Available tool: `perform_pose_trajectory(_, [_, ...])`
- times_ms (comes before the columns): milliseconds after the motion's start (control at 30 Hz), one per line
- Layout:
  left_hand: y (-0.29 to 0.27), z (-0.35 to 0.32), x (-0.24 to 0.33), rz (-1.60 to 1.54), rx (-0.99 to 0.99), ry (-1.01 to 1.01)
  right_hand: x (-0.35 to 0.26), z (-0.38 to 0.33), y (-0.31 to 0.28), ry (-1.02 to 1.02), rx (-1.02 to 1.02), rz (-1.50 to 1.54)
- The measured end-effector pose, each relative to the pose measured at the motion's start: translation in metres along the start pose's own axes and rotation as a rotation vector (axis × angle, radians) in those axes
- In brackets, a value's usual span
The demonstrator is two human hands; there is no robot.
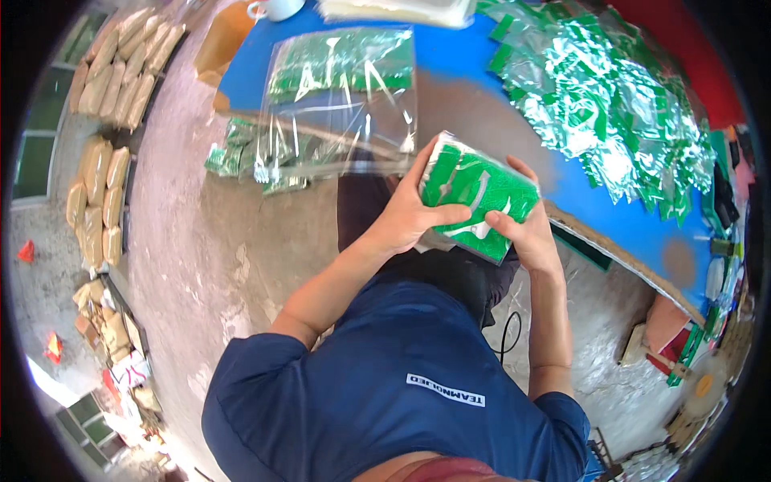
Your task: The person is gathering small green plastic bags from a table, stacking them, and placing the stacks into larger clear plastic bags.
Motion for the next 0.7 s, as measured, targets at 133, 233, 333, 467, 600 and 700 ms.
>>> perform_pose_trajectory(133, [-0.006, -0.007, -0.003, -0.034, -0.004, 0.043, 0.003, 0.002, 0.009, -0.114, -0.030, -0.201])
perform_pose_trajectory(233, [-0.022, -0.014, 0.003, 0.169, 0.018, 0.078, -0.009, 0.007, 0.022, -0.117, -0.059, -0.249])
perform_pose_trajectory(333, [-0.056, -0.018, 0.033, 0.495, 0.087, 0.310, -0.014, 0.017, 0.010, -0.303, 0.082, -0.498])
perform_pose_trajectory(467, [-0.126, -0.035, 0.108, 1.620, 0.285, 0.481, 0.014, 0.038, -0.022, -0.728, 0.455, -0.714])
perform_pose_trajectory(600, [-0.170, -0.036, 0.110, 2.266, 0.136, 0.468, 0.016, 0.050, -0.035, -0.812, 0.613, -1.020])
perform_pose_trajectory(700, [-0.187, -0.032, 0.117, 2.225, 0.057, 0.612, -0.001, 0.050, -0.012, -0.851, 0.600, -0.934])
Point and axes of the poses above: each hand's wrist, its own z-axis towards the middle knuckle, its own y-axis out of the palm, x = y × z, the point moved 2 cm from there along z, towards the middle knuckle, and after that the axes turned 4 degrees about -x, right-handed, at the moved point
